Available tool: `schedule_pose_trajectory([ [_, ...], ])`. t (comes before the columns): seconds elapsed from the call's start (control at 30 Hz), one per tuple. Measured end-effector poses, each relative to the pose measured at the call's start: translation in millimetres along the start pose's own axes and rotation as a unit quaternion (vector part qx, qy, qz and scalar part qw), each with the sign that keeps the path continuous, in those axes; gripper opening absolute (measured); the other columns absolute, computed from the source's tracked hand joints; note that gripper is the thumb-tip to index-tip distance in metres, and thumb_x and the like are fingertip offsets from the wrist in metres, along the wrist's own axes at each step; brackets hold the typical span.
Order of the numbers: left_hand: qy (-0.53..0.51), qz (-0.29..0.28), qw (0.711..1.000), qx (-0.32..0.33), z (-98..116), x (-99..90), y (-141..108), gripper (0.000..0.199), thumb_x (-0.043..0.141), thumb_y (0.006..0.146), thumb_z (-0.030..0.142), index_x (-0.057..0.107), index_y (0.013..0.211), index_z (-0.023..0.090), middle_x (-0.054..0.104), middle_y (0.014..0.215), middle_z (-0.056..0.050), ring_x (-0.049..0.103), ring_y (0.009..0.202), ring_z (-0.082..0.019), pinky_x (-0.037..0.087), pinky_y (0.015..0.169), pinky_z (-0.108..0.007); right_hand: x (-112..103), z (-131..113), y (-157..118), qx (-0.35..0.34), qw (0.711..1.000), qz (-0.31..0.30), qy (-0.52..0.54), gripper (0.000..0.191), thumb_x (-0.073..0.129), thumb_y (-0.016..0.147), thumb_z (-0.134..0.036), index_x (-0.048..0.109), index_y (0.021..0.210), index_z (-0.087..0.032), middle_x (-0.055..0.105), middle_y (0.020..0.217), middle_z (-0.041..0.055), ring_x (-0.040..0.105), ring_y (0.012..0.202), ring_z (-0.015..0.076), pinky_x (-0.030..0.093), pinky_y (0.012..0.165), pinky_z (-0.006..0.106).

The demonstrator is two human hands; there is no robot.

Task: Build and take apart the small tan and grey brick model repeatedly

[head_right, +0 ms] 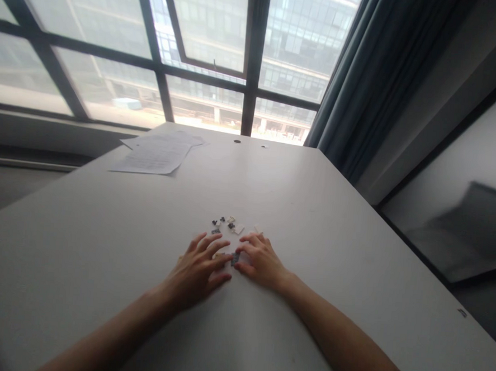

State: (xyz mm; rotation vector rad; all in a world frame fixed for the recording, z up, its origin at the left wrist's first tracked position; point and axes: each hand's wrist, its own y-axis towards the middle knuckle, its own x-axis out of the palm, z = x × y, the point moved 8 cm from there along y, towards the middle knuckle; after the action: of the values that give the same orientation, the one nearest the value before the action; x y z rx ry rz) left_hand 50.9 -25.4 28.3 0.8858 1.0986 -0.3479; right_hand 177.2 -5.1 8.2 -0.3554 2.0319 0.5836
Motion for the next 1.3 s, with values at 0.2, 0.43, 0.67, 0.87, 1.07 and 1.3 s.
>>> schedule_pose_trajectory([
  [0.2,0.007,0.066,0.998,-0.022,-19,-20.3,-1,0.028,0.057,0.086,0.039,0.063,0.109,0.024,0.060,0.121,-0.009,0.046,0.120,-0.028,0.030,0.104,-0.050,-13,6,1,0.009,0.999,0.034,-0.004,0.030,0.066,0.081,-0.033,0.061,0.109,-0.023,0.056,0.122,0.0084,0.043,0.121,0.0243,0.034,0.103,0.045],
  [0.43,0.002,0.211,0.963,-0.170,-78,-52.3,-17,0.024,0.051,0.089,0.037,0.063,0.101,0.021,0.062,0.109,-0.008,0.053,0.106,-0.026,0.039,0.093,-0.045,-33,49,4,0.089,0.991,0.090,-0.036,0.027,0.059,0.083,-0.023,0.063,0.109,-0.023,0.057,0.122,0.0087,0.047,0.116,0.0245,0.036,0.101,0.047],
  [0.67,-0.003,0.189,0.965,-0.182,-85,-41.1,-20,0.020,0.052,0.087,0.032,0.063,0.099,0.021,0.062,0.110,-0.009,0.052,0.107,-0.027,0.039,0.092,-0.046,-25,83,19,0.128,0.988,-0.002,-0.091,0.041,0.048,0.087,-0.021,0.054,0.127,-0.025,0.050,0.136,0.0086,0.041,0.125,0.0251,0.035,0.101,0.048],
  [0.87,0.029,0.081,0.991,-0.107,-67,-28.1,14,0.030,0.057,0.083,0.026,0.062,0.113,0.025,0.059,0.121,-0.009,0.045,0.119,-0.030,0.035,0.098,-0.051,-24,88,16,0.126,0.987,-0.004,-0.104,0.033,0.048,0.091,-0.030,0.058,0.122,-0.027,0.051,0.135,0.0075,0.041,0.125,0.0255,0.034,0.101,0.049],
  [1.07,0.030,-0.053,0.996,-0.068,-59,13.8,64,0.044,0.063,0.076,0.020,0.059,0.119,0.029,0.053,0.132,-0.011,0.038,0.129,-0.034,0.027,0.102,-0.060,-23,87,25,0.086,0.987,-0.048,-0.124,0.043,0.049,0.090,-0.026,0.049,0.132,-0.032,0.042,0.144,0.0056,0.035,0.130,0.0269,0.032,0.102,0.053],
  [1.3,-0.042,-0.098,0.992,-0.060,-64,45.9,85,0.024,0.062,0.074,0.017,0.069,0.094,0.027,0.057,0.127,-0.009,0.038,0.130,-0.033,0.014,0.104,-0.067,-23,86,28,0.061,0.992,-0.032,-0.107,0.029,0.051,0.090,-0.026,0.059,0.117,-0.029,0.049,0.137,0.0058,0.038,0.128,0.0234,0.031,0.103,0.049],
])
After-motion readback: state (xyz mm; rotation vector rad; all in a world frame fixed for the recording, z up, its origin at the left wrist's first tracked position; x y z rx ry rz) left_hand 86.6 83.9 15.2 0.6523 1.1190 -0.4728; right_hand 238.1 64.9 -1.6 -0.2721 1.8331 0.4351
